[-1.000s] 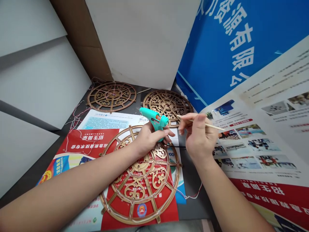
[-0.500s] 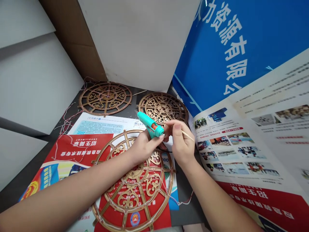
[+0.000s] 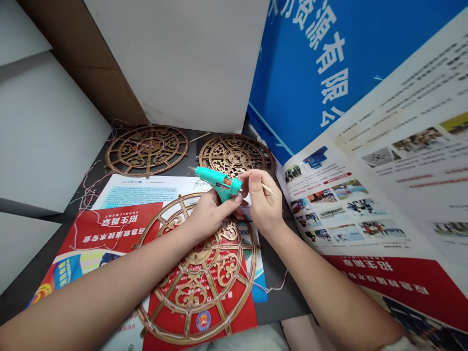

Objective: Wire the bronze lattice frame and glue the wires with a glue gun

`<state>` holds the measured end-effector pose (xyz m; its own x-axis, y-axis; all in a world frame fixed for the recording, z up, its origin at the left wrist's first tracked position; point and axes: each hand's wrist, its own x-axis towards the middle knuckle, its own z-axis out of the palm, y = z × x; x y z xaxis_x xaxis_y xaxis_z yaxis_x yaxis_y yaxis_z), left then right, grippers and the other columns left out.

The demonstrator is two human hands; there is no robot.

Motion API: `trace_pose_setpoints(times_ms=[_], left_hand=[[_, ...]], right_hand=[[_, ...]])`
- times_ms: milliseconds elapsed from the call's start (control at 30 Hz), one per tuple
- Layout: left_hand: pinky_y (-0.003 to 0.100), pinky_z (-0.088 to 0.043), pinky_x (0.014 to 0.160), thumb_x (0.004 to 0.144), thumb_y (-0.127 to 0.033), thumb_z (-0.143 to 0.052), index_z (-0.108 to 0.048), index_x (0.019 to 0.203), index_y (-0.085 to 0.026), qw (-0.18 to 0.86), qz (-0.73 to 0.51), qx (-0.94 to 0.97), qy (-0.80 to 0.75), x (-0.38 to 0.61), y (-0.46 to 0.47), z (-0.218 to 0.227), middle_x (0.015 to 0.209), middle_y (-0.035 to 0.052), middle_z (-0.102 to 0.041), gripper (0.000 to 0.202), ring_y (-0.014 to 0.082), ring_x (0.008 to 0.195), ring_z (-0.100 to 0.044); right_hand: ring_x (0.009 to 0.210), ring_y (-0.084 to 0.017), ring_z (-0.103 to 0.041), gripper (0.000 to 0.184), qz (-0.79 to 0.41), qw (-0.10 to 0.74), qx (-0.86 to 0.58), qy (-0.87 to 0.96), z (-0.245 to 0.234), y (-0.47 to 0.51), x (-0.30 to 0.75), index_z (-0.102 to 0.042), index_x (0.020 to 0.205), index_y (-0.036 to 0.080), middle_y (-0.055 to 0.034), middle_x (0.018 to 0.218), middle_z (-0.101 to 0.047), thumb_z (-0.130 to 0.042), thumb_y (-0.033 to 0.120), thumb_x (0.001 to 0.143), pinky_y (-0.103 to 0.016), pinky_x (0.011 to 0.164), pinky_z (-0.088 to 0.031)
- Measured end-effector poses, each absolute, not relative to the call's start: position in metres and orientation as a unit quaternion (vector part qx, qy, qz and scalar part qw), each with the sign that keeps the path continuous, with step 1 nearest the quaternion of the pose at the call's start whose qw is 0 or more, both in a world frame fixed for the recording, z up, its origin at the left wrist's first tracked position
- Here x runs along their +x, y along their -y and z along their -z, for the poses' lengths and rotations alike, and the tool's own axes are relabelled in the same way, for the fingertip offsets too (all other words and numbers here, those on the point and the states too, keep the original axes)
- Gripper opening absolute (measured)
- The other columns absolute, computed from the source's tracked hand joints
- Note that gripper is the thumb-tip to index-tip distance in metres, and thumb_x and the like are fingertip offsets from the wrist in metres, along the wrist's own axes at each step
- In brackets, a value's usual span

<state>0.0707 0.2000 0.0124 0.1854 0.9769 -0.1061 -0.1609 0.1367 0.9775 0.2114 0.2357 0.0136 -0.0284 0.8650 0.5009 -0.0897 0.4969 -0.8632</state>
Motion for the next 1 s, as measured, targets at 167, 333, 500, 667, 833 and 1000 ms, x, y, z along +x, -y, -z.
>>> trace_pose_setpoints(times_ms=[167, 333, 500, 667, 833, 1000], left_hand=[[0.02, -0.057, 0.066, 0.08, -0.063, -0.074, -0.057, 0.104, -0.01, 0.614, -0.471, 0.49, -0.402, 0.071, -0.203, -0.011, 0.09, 0.0081, -0.067, 0.061, 0.0086, 0.067, -0.063], [0.019, -0.055, 0.064, 0.08, -0.066, -0.072, -0.049, 0.111, -0.015, 0.592, -0.485, 0.515, -0.387, 0.073, -0.2, -0.01, 0.084, 0.0026, -0.062, 0.064, 0.0061, 0.066, -0.059], [0.022, -0.059, 0.071, 0.079, -0.061, -0.076, -0.051, 0.115, -0.015, 0.645, -0.502, 0.46, -0.349, 0.072, -0.199, -0.007, 0.101, 0.0079, -0.068, 0.064, 0.0091, 0.076, -0.066], [0.026, -0.061, 0.08, 0.087, -0.061, -0.064, -0.061, 0.121, -0.014, 0.689, -0.499, 0.407, -0.333, 0.067, -0.203, -0.003, 0.113, 0.0135, -0.069, 0.059, 0.0154, 0.09, -0.071], [0.028, -0.061, 0.08, 0.095, -0.051, -0.05, -0.064, 0.124, -0.015, 0.706, -0.505, 0.373, -0.328, 0.065, -0.204, -0.008, 0.115, 0.0144, -0.069, 0.048, 0.0155, 0.089, -0.071], [0.029, -0.061, 0.08, 0.096, -0.047, -0.047, -0.062, 0.128, -0.017, 0.715, -0.503, 0.357, -0.329, 0.066, -0.205, -0.011, 0.115, 0.0139, -0.069, 0.047, 0.0142, 0.084, -0.07]], right_hand=[[0.066, -0.01, -0.06, 0.028, -0.375, 0.623, -0.309, 0.614, -0.013, -0.239, 0.212, -0.064, 0.1, 0.022, 0.0003, 0.084, -0.063, -0.072, 0.048, 0.092, -0.023, 0.056, -0.051], [0.069, -0.01, -0.059, 0.035, -0.391, 0.608, -0.302, 0.621, -0.011, -0.24, 0.211, -0.061, 0.104, 0.024, 0.001, 0.087, -0.061, -0.082, 0.044, 0.083, -0.023, 0.055, -0.049], [0.061, -0.01, -0.057, 0.037, -0.393, 0.626, -0.324, 0.59, -0.01, -0.241, 0.207, -0.058, 0.1, 0.024, 0.0026, 0.079, -0.06, -0.079, 0.05, 0.085, -0.023, 0.05, -0.046], [0.06, -0.009, -0.057, 0.038, -0.399, 0.64, -0.329, 0.569, -0.007, -0.247, 0.207, -0.058, 0.097, 0.023, 0.0023, 0.08, -0.061, -0.08, 0.051, 0.084, -0.025, 0.05, -0.046], [0.065, -0.01, -0.059, 0.032, -0.399, 0.647, -0.325, 0.563, -0.002, -0.252, 0.21, -0.06, 0.099, 0.024, 0.0021, 0.085, -0.064, -0.078, 0.047, 0.086, -0.025, 0.054, -0.05], [0.063, -0.009, -0.06, 0.029, -0.418, 0.645, -0.316, 0.557, -0.001, -0.252, 0.211, -0.061, 0.098, 0.024, 0.0023, 0.085, -0.067, -0.079, 0.045, 0.087, -0.024, 0.052, -0.049]])
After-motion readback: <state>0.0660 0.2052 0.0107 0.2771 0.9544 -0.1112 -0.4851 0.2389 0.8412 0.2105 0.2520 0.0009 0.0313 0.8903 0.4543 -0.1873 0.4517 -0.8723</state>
